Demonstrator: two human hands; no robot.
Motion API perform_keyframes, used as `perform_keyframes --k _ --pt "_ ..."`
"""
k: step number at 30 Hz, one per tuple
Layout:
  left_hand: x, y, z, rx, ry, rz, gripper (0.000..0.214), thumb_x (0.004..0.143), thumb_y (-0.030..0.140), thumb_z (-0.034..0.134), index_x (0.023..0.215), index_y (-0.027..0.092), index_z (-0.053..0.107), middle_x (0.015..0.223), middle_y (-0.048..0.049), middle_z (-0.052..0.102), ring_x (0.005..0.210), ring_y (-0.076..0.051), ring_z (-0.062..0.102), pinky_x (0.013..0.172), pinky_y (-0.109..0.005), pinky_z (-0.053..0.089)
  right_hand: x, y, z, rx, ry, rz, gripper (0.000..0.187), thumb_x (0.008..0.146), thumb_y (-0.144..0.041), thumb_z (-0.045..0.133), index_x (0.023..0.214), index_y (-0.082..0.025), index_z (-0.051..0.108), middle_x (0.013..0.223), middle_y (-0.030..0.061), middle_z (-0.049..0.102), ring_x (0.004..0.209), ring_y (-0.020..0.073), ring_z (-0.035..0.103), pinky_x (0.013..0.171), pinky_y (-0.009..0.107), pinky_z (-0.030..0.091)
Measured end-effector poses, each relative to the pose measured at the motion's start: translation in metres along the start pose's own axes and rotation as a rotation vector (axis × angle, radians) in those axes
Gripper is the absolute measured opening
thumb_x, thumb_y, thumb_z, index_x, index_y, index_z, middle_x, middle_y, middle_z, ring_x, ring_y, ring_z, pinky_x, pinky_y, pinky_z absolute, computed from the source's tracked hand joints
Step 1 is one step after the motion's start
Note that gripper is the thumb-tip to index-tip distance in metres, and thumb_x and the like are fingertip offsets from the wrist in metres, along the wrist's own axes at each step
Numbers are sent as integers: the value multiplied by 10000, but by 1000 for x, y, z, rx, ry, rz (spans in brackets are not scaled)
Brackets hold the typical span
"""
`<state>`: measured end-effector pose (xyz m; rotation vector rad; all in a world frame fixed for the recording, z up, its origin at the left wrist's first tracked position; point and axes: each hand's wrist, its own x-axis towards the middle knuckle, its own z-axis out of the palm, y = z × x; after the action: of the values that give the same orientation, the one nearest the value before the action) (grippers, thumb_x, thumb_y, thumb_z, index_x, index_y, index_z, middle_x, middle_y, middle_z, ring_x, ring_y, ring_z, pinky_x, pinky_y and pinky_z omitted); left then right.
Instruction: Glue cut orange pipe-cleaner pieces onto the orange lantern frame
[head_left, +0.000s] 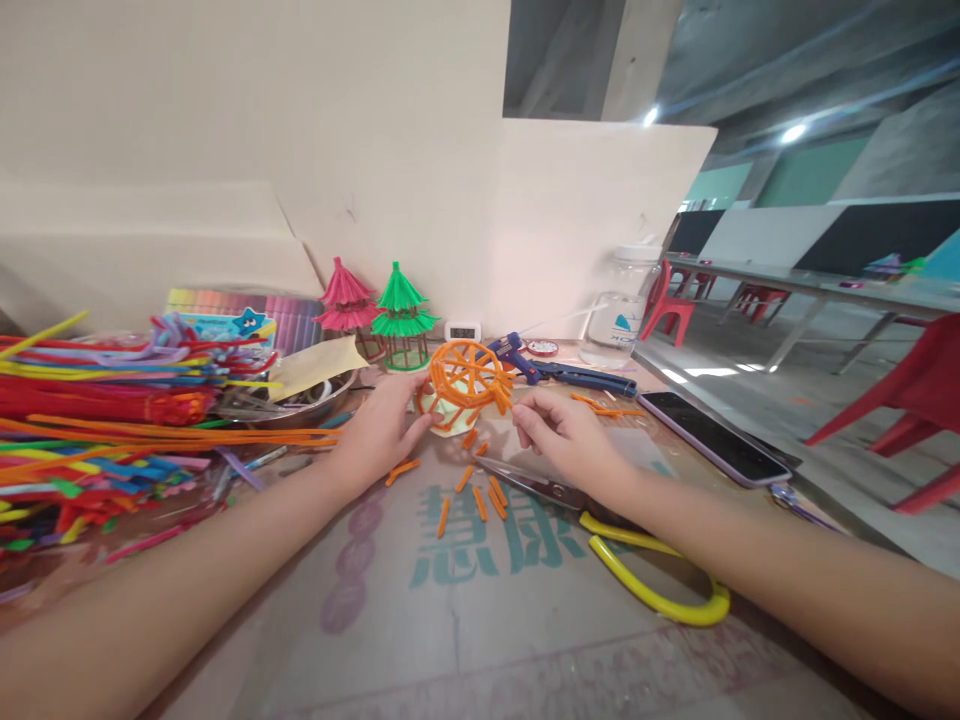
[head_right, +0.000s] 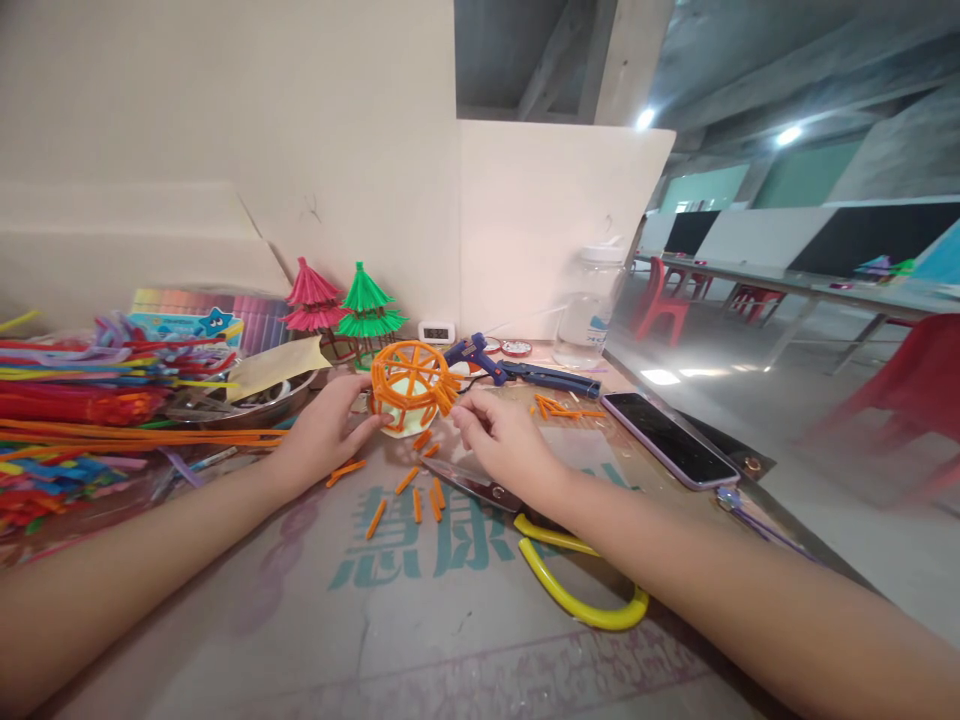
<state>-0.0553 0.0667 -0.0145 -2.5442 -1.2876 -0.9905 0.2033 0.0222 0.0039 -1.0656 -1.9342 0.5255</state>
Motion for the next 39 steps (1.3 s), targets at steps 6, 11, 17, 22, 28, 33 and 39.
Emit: perform_keyframes --k 6,11,17,22,28,33,39 --pt "0 -1 0 15 5 15 456 898 327 563 1316 176 457 1231 -108 601 1142 -262 563 1000 -430 456 1 1 1 20 -24 -2 261 926 -247 479 670 -200 497 600 -35 518 568 117 479 572 241 359" --pt "-1 -3 1 14 12 22 447 896 332 558 1297 159 462 1238 -122 597 1155 -268 560 1007 -441 455 2 5 2 36 -46 12 247 919 -251 491 678 -200 515 596 -32 541 565 121 494 563 248 362" --pt "-2 -3 1 21 22 24 452 899 333 555 1310 170 461 1232 -115 595 1154 -263 557 999 -422 459 3 9 6 219 -93 157 243 909 -339 512 708 -204 528 558 -36 539 502 117 492 508 247 374" --pt "-1 -2 1 29 26 29 486 891 320 563 1337 168 444 1223 -114 598 1150 -265 559 992 -417 461 5 11 7 416 -120 252 292 874 -462 541 728 -209 537 542 -32 562 456 115 495 464 245 383" --pt "-1 -1 0 27 27 33 492 891 329 558 1340 163 444 1229 -118 598 1152 -266 559 990 -416 463 5 12 6 470 -160 299 383 836 -554 569 692 -199 561 543 -12 592 445 115 504 439 246 369" --pt "-1 -1 1 30 22 20 478 888 327 558 1332 181 454 1227 -111 601 1149 -272 562 984 -430 467 4 10 4 541 -177 342 369 803 -543 615 695 -191 578 553 -10 609 431 108 494 422 239 358" --pt "-1 -1 0 36 27 40 474 898 314 559 1333 167 445 1210 -115 600 1137 -259 563 981 -407 467 5 7 3 569 -247 405 378 768 -539 644 803 -163 662 536 -13 604 422 105 490 419 233 372"
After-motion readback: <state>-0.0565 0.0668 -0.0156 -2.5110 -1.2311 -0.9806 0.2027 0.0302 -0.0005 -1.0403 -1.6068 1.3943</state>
